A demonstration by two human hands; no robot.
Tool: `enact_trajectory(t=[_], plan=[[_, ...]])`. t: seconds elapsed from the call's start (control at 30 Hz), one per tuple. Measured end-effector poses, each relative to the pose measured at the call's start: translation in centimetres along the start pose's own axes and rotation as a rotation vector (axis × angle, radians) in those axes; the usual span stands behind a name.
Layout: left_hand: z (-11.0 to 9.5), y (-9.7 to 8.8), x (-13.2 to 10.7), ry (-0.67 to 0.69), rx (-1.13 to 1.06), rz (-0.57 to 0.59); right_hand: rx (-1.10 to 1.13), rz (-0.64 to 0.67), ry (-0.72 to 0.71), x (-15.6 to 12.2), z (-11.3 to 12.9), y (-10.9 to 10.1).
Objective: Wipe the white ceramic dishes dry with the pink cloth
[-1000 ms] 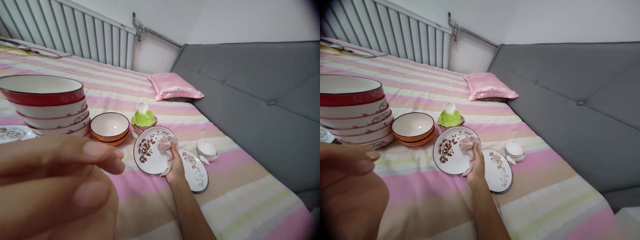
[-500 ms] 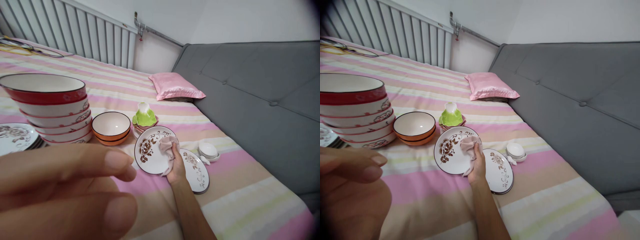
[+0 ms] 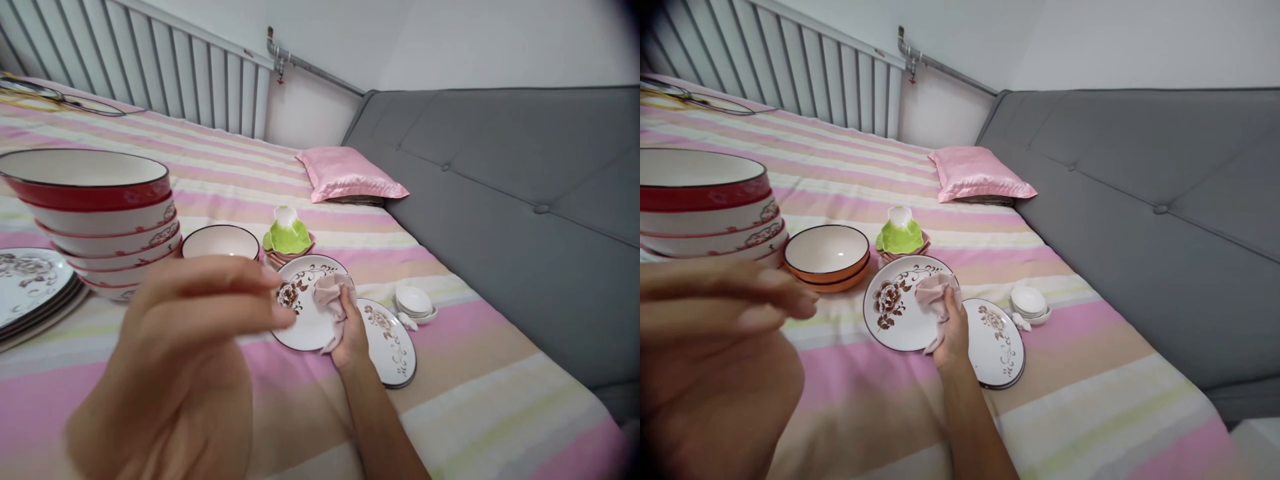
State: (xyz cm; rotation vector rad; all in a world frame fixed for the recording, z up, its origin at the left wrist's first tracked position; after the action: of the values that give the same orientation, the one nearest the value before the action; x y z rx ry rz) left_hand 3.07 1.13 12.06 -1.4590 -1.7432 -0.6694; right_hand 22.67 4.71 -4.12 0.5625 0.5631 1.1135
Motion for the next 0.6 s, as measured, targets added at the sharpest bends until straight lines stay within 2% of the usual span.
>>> enact_trajectory(t=[0.03,0.07,0.1,0.17,0.23,0.3,0.37,0.43,0.53,0.6], plan=[[-0.5,0.5,0.4,0.120,-0.076,-0.077,-0.016,0.005,-0.017,-0.1,0.1,0.1],[-0.5,1.2,0.8,0.141,-0.084,-0.070,-0.035,0.005,-0.040,-0.1,0.2,0.1],[0.3,2.4,1.4,0.001,0.000,0.106,-0.064,0.001,-0.071,-0.2,0.4,0.1],[1.7,2.9,1.9,-0.110,0.115,0.164,-0.166,-0.002,-0.162,-0.5,0.9,0.1],[3.4,3.3,2.1,-0.202,0.247,0.291,-0.322,0.052,-0.274,-0.9,1.5,0.4],[4.7,3.9,1.9,-0.259,0.309,0.466,-0.474,0.164,-0.366,-1.3,1.9,1.1],[5.6,4.7,1.4,-0.303,0.284,0.638,-0.576,0.271,-0.419,-1.7,2.1,1.7],[6.2,5.6,0.8,-0.322,0.236,0.783,-0.632,0.324,-0.453,-1.9,2.2,2.1],[6.9,6.8,0.0,-0.294,0.259,0.957,-0.680,0.334,-0.486,-1.9,2.3,2.2],[7.4,7.2,-0.3,-0.274,0.327,1.020,-0.697,0.331,-0.490,-1.9,2.3,2.1]])
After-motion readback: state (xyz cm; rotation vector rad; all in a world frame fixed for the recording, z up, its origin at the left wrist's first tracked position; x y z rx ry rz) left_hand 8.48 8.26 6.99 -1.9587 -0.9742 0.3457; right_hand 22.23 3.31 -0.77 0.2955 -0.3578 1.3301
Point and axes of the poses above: each hand's wrist, its own x-axis towards the middle knuckle, its own y-axis out of the palm, z = x × y, the point moved 4 cm from there along x, towards the middle knuckle, and after that the axes turned 6 degrees about z, right-handed, at the moved point
